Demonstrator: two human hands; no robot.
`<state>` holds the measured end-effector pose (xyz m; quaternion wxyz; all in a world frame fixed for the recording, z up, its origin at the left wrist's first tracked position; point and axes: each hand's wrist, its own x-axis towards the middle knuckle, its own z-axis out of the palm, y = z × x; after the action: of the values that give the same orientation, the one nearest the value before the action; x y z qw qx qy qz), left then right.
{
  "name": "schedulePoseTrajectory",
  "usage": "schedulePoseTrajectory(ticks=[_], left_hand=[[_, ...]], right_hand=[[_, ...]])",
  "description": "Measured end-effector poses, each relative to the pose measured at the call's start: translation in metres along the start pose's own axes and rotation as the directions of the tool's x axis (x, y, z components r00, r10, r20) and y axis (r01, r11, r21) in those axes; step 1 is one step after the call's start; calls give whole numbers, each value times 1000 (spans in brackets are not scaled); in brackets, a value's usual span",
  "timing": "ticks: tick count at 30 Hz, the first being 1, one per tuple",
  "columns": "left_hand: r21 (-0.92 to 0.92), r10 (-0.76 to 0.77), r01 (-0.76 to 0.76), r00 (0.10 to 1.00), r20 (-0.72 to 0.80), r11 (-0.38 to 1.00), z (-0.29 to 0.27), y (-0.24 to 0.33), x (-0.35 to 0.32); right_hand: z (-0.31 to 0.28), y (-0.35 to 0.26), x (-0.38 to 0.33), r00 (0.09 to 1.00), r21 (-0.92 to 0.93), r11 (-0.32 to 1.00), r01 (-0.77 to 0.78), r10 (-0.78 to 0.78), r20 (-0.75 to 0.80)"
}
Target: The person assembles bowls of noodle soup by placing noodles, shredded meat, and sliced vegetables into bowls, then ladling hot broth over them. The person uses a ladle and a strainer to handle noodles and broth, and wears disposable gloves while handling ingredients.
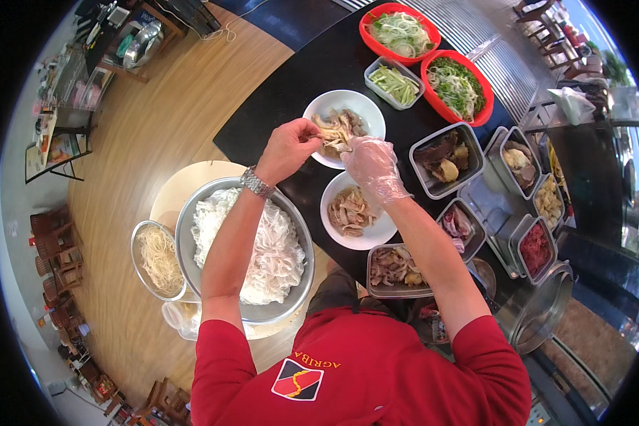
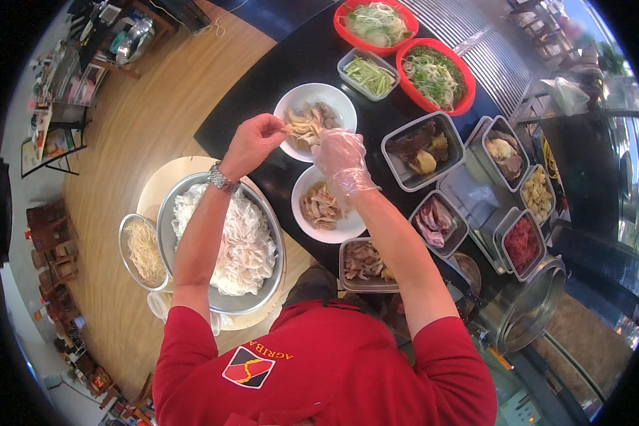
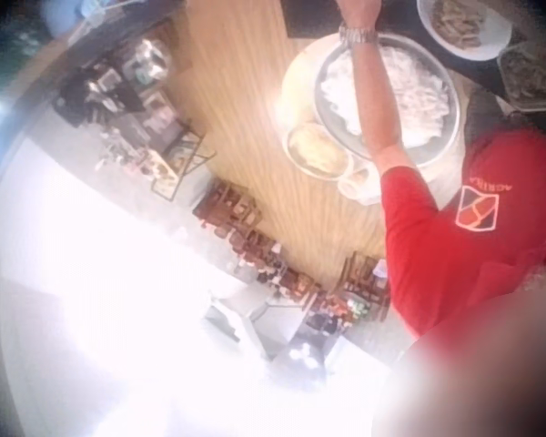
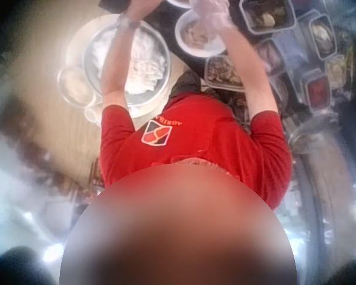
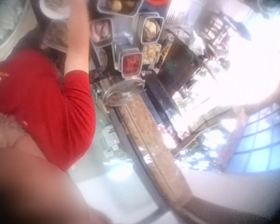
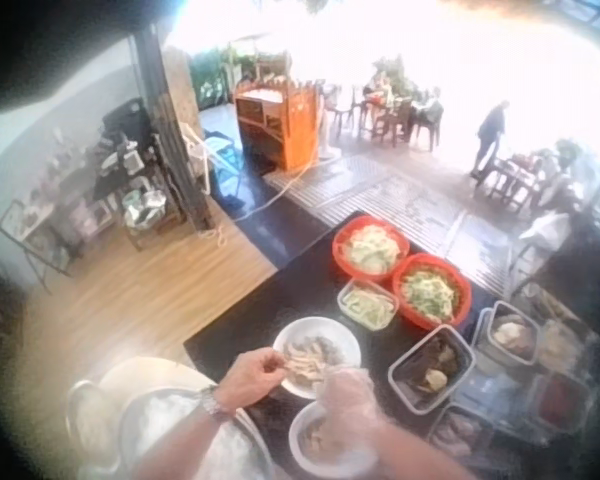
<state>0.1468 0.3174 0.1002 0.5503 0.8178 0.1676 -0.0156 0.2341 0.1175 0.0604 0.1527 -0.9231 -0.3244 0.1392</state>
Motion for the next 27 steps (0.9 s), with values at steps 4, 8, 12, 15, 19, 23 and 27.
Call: schedulePoseTrajectory(ticks=[4, 8, 12, 15, 19, 23, 27], left_hand=[[-41, -30, 32, 999, 38, 999, 7, -20, 12], [-23, -23, 25, 997, 75, 999, 12, -30, 22], [-35, -16, 19, 996, 87, 999, 17, -35, 33], [49, 52, -58, 992, 111, 997, 22, -36, 38], [224, 72, -117, 977, 199, 968, 31, -35, 45], [342, 98, -169, 972, 213, 924, 33, -30, 48], [271, 156, -172, 984, 82, 947, 25, -23, 47]], right_hand=[[20, -4, 13, 1000, -137, 990, -12, 11, -5], [11, 0, 12, 999, -88, 996, -3, 7, 47], [-23, -3, 5, 987, 199, 972, -125, 102, 121], [-51, -4, -8, 981, 339, 925, -171, 126, 151], [-79, 6, -26, 967, 435, 875, -215, 129, 218], [-97, 26, -58, 971, 496, 850, -179, 73, 227], [-113, 51, -107, 968, 549, 819, -168, 32, 249]])
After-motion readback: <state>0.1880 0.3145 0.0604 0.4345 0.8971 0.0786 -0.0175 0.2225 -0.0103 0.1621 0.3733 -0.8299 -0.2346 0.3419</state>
